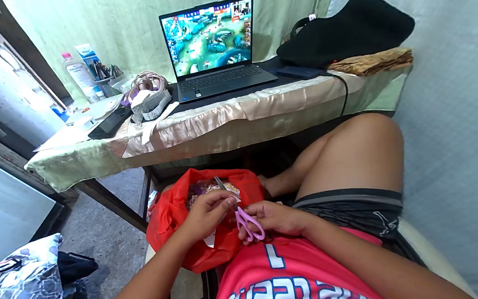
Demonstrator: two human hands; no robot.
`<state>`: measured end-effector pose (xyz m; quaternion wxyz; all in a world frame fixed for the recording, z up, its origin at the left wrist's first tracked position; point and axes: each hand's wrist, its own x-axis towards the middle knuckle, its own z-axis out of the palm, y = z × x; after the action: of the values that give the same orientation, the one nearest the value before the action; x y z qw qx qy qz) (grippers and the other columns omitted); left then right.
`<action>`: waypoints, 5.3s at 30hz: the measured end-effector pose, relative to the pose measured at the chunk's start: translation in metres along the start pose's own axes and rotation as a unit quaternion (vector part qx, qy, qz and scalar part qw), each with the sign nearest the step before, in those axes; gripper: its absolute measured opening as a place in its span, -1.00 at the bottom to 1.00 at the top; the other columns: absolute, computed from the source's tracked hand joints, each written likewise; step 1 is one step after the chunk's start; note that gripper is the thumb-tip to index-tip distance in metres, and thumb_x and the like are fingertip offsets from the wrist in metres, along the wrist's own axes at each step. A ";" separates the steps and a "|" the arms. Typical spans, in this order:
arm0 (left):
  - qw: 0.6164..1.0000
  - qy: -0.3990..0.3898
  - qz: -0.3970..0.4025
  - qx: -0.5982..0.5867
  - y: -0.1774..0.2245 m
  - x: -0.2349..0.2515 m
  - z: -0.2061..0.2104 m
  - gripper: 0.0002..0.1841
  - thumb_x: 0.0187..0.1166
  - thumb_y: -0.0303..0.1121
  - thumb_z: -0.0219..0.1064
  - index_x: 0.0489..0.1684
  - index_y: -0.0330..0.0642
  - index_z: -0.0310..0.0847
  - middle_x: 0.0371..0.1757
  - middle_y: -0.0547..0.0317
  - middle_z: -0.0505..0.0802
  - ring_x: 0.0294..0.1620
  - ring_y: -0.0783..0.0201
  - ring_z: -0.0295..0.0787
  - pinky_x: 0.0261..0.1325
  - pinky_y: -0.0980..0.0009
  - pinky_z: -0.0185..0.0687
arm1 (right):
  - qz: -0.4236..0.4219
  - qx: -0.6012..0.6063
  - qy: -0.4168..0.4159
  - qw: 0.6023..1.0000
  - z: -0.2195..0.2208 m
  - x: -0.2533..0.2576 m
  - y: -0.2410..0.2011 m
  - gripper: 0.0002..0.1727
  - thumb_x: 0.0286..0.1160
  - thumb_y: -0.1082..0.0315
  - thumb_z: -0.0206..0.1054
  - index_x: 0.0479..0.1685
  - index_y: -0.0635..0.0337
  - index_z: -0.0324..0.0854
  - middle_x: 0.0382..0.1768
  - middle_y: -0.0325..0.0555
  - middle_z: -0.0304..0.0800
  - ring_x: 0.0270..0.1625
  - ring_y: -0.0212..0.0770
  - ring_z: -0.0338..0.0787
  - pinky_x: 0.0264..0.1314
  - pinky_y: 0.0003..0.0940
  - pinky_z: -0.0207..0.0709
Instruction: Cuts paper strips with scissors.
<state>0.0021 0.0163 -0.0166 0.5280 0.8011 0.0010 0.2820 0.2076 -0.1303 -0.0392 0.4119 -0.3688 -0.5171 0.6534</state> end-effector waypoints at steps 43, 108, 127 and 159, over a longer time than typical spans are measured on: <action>0.947 0.186 -0.230 -0.123 0.010 0.009 -0.015 -0.77 0.76 -0.38 0.23 0.09 -0.33 0.75 -0.06 0.05 0.90 -0.49 0.42 0.65 -0.39 0.52 0.60 | -0.049 -0.224 0.214 0.949 0.004 -0.001 -0.009 -0.47 0.52 0.17 0.49 0.47 0.04 0.56 0.05 -0.23 0.83 -0.05 -0.40 0.83 -0.03 -0.48 0.74; 0.921 0.140 -0.335 -0.141 0.012 0.009 -0.022 -0.74 0.79 -0.33 0.21 0.07 -0.29 0.78 0.01 0.02 0.91 -0.12 0.19 0.88 -0.12 0.29 0.82 | -0.032 -0.328 0.195 0.924 -0.008 -0.010 -0.016 -0.49 0.58 0.16 0.43 0.51 0.03 0.63 0.14 -0.25 0.85 0.08 -0.48 0.81 0.22 -0.49 0.68; 0.925 0.136 -0.332 -0.129 0.013 0.009 -0.021 -0.74 0.80 -0.32 0.21 0.10 -0.27 0.78 0.07 0.04 0.91 -0.11 0.21 0.89 -0.11 0.31 0.82 | -0.025 -0.361 0.222 0.905 -0.011 -0.010 -0.013 -0.60 0.67 0.22 0.34 0.46 -0.05 0.68 0.01 -0.30 0.88 -0.09 -0.50 0.81 0.00 -0.51 0.70; 0.924 0.139 -0.331 -0.130 0.013 0.009 -0.020 -0.76 0.79 -0.34 0.20 0.02 -0.28 0.78 -0.04 0.04 0.91 -0.15 0.21 0.87 -0.13 0.31 0.81 | -0.040 -0.368 0.216 0.904 -0.009 -0.009 -0.013 -0.47 0.55 0.07 0.44 0.52 -0.04 0.64 0.25 -0.22 0.80 0.19 -0.47 0.76 0.31 -0.47 0.64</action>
<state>-0.0028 0.0305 0.0039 0.6851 0.6324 0.3030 0.1974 0.2213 -0.1341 -0.0275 0.3743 -0.6051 -0.6334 0.3042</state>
